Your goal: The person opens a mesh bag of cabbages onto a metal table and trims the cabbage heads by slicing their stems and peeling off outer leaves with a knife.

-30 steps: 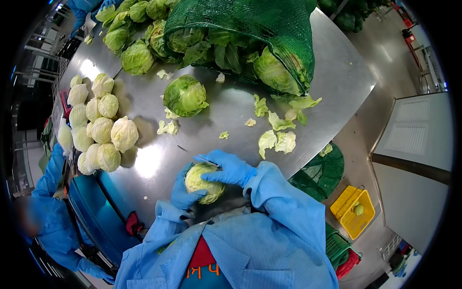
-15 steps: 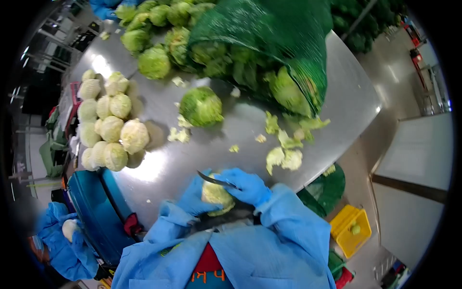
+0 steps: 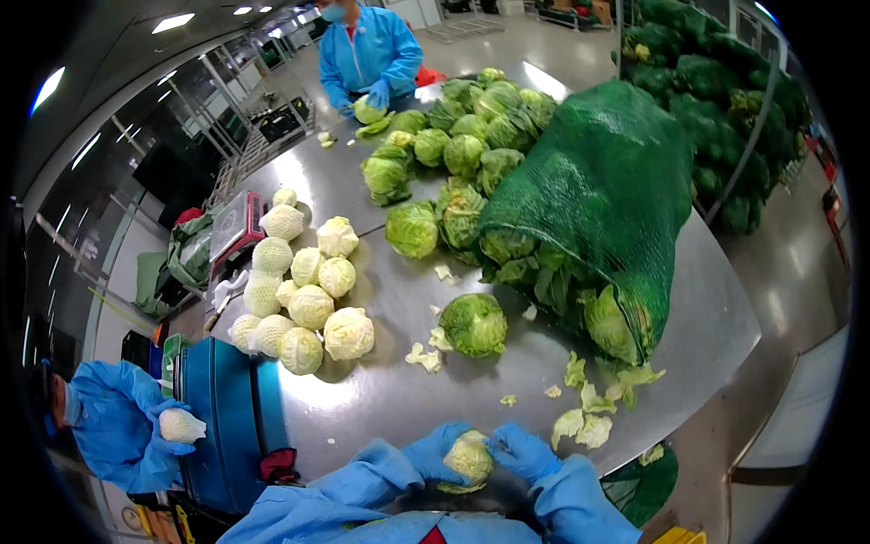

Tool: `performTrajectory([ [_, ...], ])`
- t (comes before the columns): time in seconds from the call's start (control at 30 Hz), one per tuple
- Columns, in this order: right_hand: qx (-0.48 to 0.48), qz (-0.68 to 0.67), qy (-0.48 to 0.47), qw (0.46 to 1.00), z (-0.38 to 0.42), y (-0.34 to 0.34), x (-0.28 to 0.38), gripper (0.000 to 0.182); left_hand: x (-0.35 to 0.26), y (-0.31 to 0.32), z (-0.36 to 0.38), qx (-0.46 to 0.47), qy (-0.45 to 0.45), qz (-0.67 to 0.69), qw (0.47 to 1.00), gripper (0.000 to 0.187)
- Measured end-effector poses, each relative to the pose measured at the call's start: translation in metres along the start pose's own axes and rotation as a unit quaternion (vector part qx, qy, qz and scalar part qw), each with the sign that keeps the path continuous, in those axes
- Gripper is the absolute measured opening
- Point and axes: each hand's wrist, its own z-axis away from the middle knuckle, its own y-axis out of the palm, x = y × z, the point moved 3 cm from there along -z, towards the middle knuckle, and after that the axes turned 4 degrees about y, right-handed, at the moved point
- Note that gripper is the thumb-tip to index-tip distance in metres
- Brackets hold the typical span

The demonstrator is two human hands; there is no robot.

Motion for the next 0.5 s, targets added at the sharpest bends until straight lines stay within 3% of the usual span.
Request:
performTrajectory([
  [0.07,-0.020,0.040,-0.013,0.999,0.004,0.000,-0.001,0.025,-0.028,-0.012,-0.005,0.003,0.007,0.065,0.998,0.083],
  [0.17,-0.029,0.048,-0.010,0.998,0.008,-0.004,0.000,0.021,-0.025,-0.010,-0.009,0.067,-0.032,0.029,0.997,0.107],
  [0.23,-0.013,0.032,-0.010,0.999,0.013,-0.015,0.017,0.019,-0.025,-0.009,-0.008,0.040,-0.019,-0.026,0.999,0.104],
  [0.33,-0.013,-0.169,0.023,0.985,0.023,-0.017,0.010,0.014,-0.023,-0.009,-0.005,0.015,-0.022,-0.065,0.998,0.108],
  [0.43,-0.060,-0.252,0.069,0.963,0.038,-0.032,-0.004,0.012,-0.023,-0.005,-0.008,0.016,-0.046,-0.077,0.996,0.114],
  [0.5,-0.103,-0.471,0.074,0.873,0.046,-0.051,0.002,0.010,-0.023,-0.002,-0.010,0.013,-0.054,-0.087,0.995,0.115],
])
